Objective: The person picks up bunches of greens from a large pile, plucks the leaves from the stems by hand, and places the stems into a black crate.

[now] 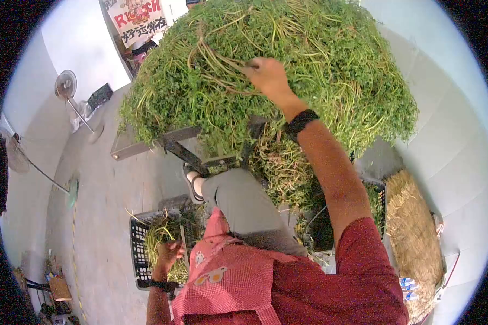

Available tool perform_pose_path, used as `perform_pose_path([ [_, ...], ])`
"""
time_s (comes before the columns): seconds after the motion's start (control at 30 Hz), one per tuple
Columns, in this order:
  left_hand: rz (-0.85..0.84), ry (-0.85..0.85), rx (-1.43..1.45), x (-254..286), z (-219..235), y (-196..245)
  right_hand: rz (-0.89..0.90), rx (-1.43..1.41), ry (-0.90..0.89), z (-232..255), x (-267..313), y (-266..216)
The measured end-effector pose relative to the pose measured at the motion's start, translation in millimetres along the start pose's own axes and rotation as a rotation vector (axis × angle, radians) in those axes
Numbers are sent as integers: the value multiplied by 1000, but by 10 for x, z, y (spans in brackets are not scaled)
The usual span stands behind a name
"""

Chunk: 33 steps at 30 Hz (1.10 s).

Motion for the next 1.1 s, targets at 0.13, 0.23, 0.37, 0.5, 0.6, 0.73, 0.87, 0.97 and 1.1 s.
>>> perform_pose_path([
  [0.13, 1, 81, -395, 151, -11, 49, 91, 158, 5, -438, -338, 110],
  [0.23, 30, 26, -21, 175, 0, -188, 145, 243, 16, -688, -401, -19],
  [0.37, 46, 51, -190, 229, -184, -166, 81, 315, -61, -871, -461, -9],
  [0.5, -53, -132, 30, 72, -247, -443, -26, 134, -139, -829, -375, 116],
  [0.6, -123, 31, -514, 85, -136, -400, -173, -51, -186, -635, -351, 149],
  [0.73, -113, 44, -468, 89, -168, -323, -116, -492, -152, -461, -446, 215],
  [0.87, -130, 10, -501, 52, -243, -291, -201, -554, -148, -278, -468, 205],
  [0.97, -188, -10, -639, 134, -398, -70, -205, -437, -145, -187, -485, 252],
  [1.1, -173, 3, -680, 172, -433, -75, -187, -252, -210, -252, -484, 244],
])
Point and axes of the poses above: each hand's wrist, its own x-axis away from the middle knuckle, its own z-axis out of the back of the hand, y = z × x, the point moved 10 cm from there along -x, towards the middle knuckle, and after that the axes turned 5 degrees about -x, right-handed, at the moved point
